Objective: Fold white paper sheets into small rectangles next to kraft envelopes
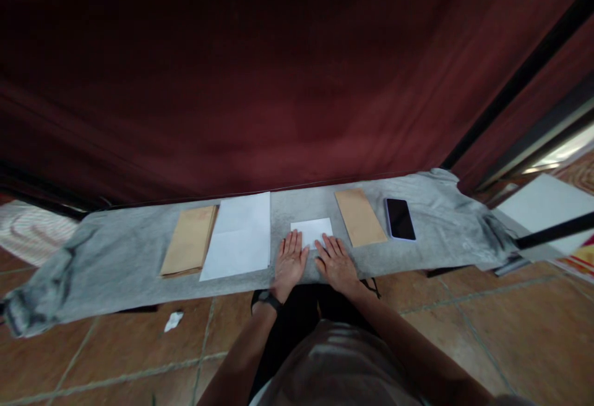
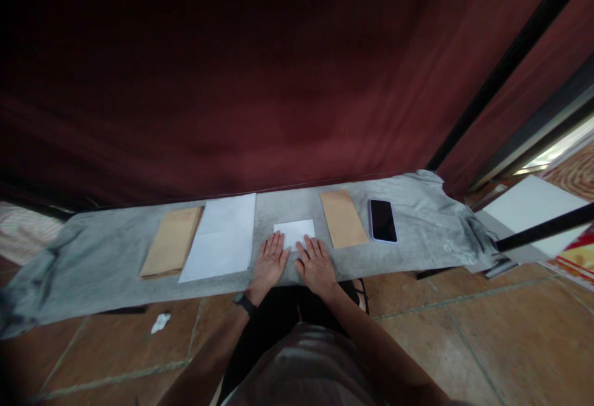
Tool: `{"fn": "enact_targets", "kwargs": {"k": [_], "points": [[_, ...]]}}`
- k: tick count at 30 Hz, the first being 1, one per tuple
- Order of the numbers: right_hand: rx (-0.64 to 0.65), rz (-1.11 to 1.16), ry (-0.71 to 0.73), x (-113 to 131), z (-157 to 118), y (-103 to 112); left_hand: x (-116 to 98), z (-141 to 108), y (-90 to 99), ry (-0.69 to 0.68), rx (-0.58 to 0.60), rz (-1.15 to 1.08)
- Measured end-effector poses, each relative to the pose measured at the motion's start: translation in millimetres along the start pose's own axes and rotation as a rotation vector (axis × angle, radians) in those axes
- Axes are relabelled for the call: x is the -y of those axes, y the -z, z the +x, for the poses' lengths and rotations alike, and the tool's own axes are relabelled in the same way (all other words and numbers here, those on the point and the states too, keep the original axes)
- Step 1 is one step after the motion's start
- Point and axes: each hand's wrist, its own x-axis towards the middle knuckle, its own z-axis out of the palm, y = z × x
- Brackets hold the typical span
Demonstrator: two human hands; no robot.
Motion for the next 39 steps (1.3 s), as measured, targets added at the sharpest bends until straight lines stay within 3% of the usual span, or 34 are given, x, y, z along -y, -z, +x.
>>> {"fn": "enact_targets", "kwargs": {"k": [3, 6, 12, 18, 27, 35, 39], "points": [[-0.006, 0.007, 0.005, -0.5, -0.8, -1.3, 1.7, -23.9, 3.6, -0.175, -0.027, -0.007], [0.001, 0.017, 0.014, -2.0, -1.4, -1.1, 1.8, -38.4, 8.2, -0.25, -0.034, -0.005], [0.067, 0.076, -0.023, 3.7, 11.3, -1.7, -1.6, -39.8, 11.6, -0.238, -0.05, 0.007], [0.209, 0.141, 0.1, 23.0, 46.9, -14.2, -2.4, -40.2, 5.3, -0.21, -0.057, 0.003], [0.191, 0.087, 0.093, 13.0, 90.2, -29.9, 2.7, -40.5, -5.0, -0.23, -0.133, 0.04], [0.131, -0.026, -0.092, -23.1, 60.4, -28.4, 3.2, -41.1, -6.5, -0.228, -0.16, 0.035], [0.036, -0.046, -0.127, -28.7, 37.5, -21.6, 1.2, -40.9, -4.4, -0.225, -0.151, 0.022]]}}
